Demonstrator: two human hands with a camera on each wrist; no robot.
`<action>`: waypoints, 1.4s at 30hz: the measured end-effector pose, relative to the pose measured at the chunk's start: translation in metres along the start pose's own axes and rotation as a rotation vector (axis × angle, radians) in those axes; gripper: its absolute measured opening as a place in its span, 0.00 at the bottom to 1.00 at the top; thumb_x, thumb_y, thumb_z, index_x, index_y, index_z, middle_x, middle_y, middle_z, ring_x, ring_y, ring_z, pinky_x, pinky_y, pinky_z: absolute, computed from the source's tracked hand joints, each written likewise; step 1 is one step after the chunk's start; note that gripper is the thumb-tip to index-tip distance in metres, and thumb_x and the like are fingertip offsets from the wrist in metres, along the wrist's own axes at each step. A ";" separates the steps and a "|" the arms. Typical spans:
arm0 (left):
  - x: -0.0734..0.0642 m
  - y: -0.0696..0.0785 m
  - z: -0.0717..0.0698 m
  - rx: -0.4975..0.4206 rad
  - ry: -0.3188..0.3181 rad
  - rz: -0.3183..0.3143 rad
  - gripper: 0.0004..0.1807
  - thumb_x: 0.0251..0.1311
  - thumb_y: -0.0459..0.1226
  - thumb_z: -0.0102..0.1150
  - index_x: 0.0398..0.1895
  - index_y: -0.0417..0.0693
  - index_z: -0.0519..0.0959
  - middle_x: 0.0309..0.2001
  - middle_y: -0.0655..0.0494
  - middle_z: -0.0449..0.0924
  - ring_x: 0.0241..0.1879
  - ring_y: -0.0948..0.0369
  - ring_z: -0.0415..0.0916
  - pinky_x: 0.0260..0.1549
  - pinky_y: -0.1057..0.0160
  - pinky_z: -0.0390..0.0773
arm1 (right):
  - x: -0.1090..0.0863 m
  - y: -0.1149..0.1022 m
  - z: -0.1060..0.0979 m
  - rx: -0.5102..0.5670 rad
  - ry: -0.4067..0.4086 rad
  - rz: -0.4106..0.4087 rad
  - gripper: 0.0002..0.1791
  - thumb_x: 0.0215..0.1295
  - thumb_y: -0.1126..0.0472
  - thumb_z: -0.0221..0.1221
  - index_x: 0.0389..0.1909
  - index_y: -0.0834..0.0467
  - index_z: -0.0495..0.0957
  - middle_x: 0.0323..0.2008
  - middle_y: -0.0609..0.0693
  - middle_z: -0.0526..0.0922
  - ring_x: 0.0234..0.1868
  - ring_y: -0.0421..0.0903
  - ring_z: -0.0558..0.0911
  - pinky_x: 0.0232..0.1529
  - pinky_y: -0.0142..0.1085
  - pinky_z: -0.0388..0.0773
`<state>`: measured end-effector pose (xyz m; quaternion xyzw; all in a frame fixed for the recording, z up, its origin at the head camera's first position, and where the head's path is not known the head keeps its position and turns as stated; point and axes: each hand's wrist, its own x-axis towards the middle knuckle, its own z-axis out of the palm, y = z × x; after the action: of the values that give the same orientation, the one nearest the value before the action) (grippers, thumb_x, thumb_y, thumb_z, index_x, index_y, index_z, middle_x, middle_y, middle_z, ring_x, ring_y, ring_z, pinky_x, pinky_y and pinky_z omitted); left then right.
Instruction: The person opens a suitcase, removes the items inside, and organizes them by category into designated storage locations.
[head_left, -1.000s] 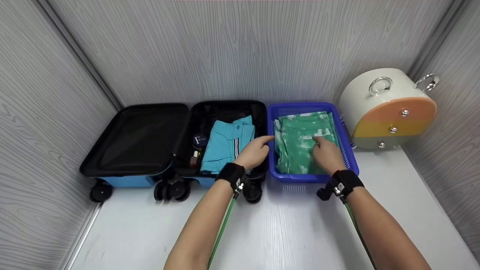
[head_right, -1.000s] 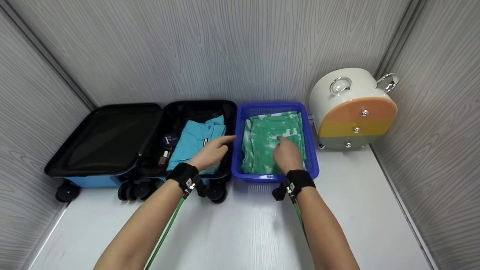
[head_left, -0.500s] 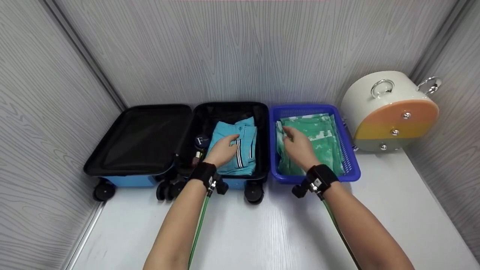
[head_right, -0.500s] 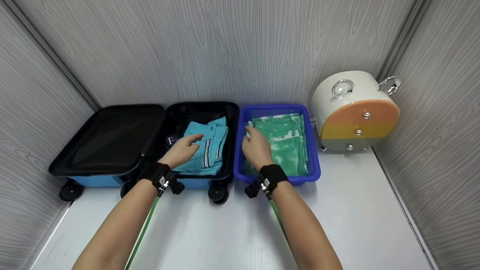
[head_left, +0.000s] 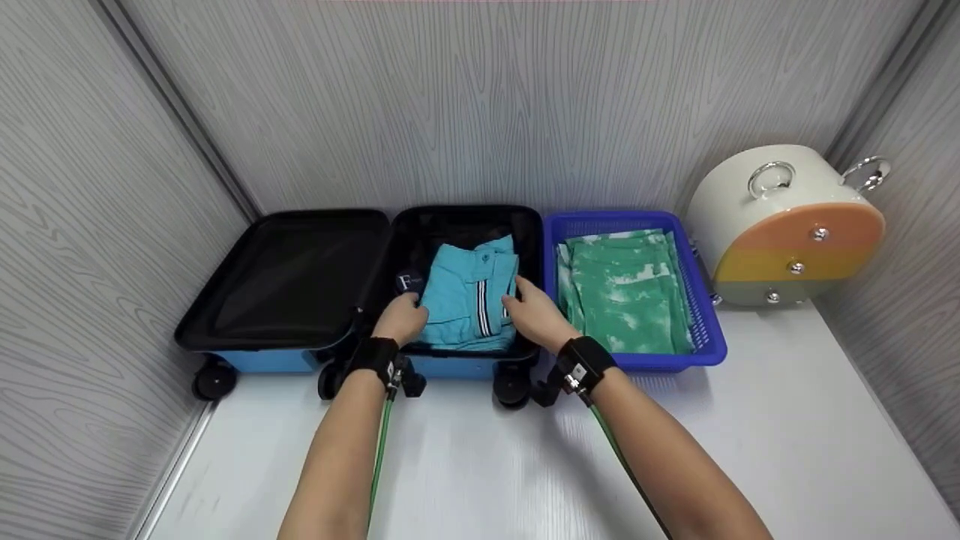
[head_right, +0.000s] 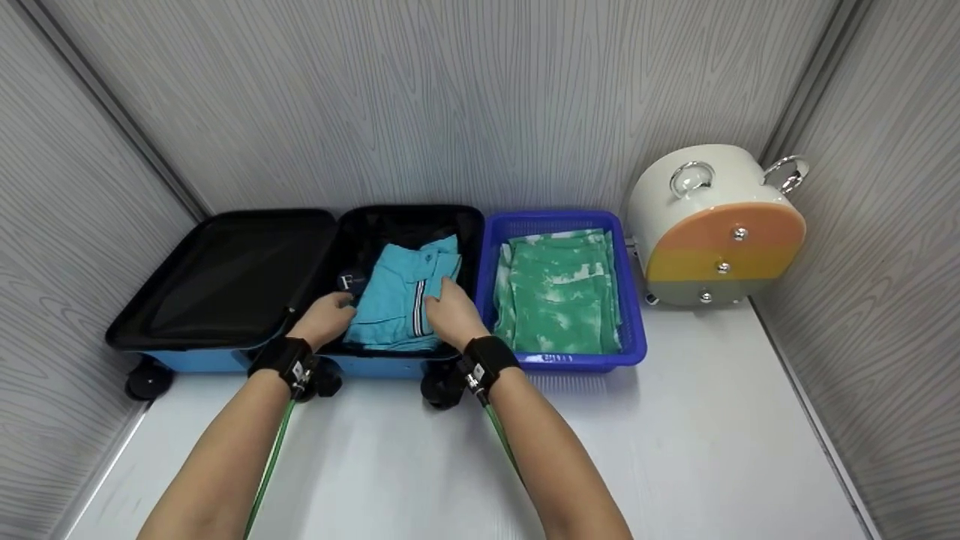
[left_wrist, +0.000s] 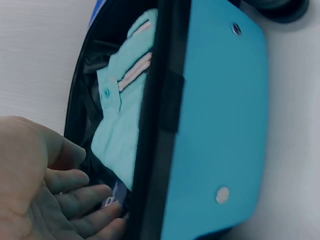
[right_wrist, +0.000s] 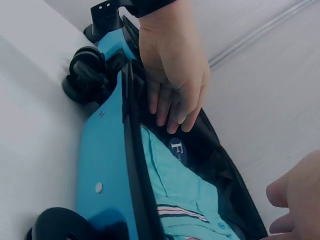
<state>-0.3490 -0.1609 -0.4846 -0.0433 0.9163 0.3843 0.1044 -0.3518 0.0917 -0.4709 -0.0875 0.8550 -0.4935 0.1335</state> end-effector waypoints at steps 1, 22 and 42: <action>-0.001 -0.001 -0.001 -0.004 -0.003 -0.014 0.32 0.78 0.40 0.37 0.79 0.34 0.54 0.78 0.37 0.55 0.75 0.43 0.56 0.71 0.46 0.61 | 0.002 0.000 0.004 -0.002 -0.012 0.023 0.37 0.82 0.48 0.44 0.82 0.60 0.45 0.81 0.57 0.49 0.80 0.54 0.51 0.76 0.47 0.53; 0.003 -0.008 0.010 -0.087 0.020 -0.116 0.33 0.79 0.41 0.41 0.79 0.32 0.53 0.75 0.36 0.59 0.57 0.46 0.68 0.58 0.49 0.68 | 0.026 0.014 0.019 0.154 -0.035 0.264 0.44 0.76 0.56 0.57 0.80 0.68 0.44 0.77 0.64 0.55 0.69 0.58 0.69 0.70 0.49 0.65; 0.008 0.007 0.022 -0.176 -0.017 -0.186 0.30 0.77 0.41 0.51 0.76 0.38 0.63 0.61 0.45 0.72 0.41 0.54 0.71 0.41 0.58 0.71 | 0.023 0.011 0.033 0.206 0.066 0.219 0.24 0.74 0.58 0.60 0.63 0.67 0.70 0.42 0.56 0.73 0.27 0.44 0.66 0.34 0.38 0.66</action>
<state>-0.3547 -0.1406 -0.4969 -0.1336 0.8701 0.4523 0.1431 -0.3633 0.0639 -0.4997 0.0367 0.8083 -0.5635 0.1664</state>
